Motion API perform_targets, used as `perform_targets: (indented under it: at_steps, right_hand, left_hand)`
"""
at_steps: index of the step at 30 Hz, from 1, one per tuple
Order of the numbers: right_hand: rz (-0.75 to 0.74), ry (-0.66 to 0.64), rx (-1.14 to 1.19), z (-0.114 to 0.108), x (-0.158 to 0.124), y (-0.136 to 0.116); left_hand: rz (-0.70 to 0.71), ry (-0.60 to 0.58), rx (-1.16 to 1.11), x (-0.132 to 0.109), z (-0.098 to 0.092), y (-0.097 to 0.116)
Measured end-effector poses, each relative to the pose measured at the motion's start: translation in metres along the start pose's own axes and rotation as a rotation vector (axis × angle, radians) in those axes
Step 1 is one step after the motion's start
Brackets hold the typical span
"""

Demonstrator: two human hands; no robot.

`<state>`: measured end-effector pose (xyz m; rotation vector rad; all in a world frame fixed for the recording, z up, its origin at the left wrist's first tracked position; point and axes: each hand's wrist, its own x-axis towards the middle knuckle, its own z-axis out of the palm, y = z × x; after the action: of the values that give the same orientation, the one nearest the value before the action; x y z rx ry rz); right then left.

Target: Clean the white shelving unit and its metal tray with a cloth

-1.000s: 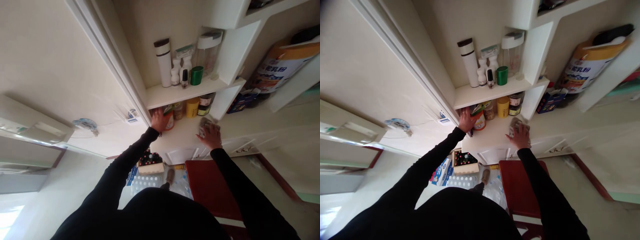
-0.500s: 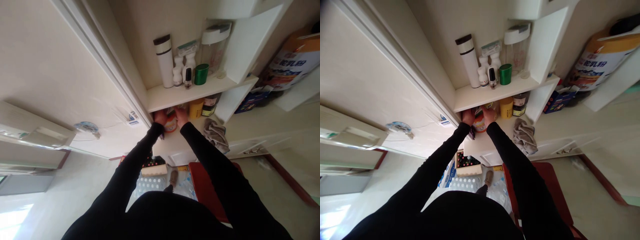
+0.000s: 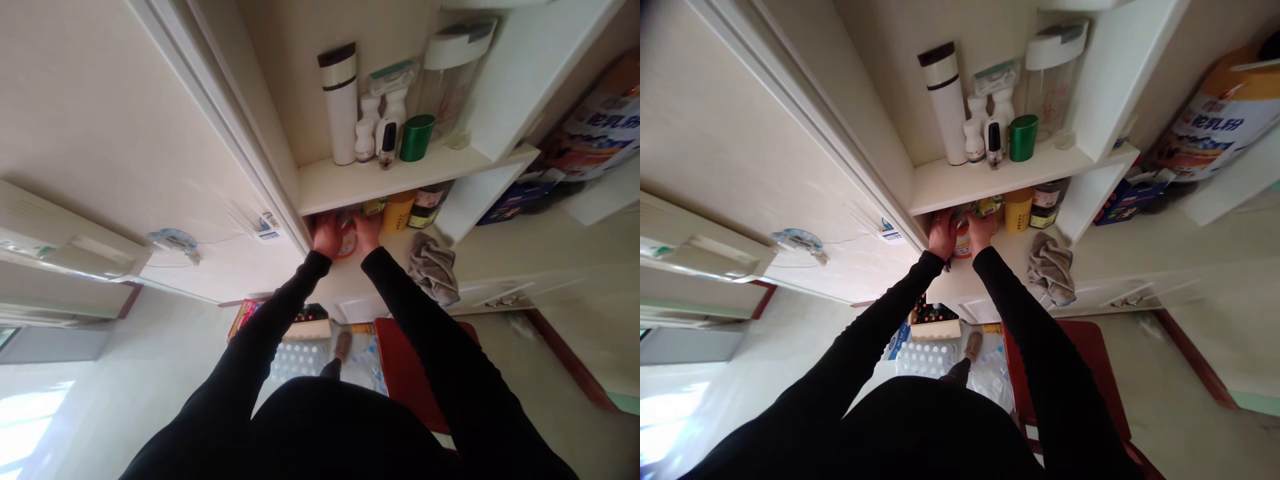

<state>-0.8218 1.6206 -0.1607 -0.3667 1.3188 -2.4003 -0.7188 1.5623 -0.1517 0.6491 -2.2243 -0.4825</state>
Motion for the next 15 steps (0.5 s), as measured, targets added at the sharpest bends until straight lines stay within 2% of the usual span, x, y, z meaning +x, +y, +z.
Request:
perform_targets:
  at_steps: [6, 10, 15]
  right_hand:
    - [0.217, 0.033, 0.191, -0.014, -0.020, -0.007]
    - [0.231, 0.005, 0.185, -0.022, -0.023, -0.006]
    - [0.216, 0.009, 0.140, -0.024, -0.022, -0.003]
  left_hand:
    - [0.071, 0.012, -0.092, -0.015, 0.000, -0.007]
    - [0.085, 0.031, -0.155, -0.020, -0.002, -0.007]
    - [-0.028, 0.046, -0.173, -0.018, -0.005, -0.001]
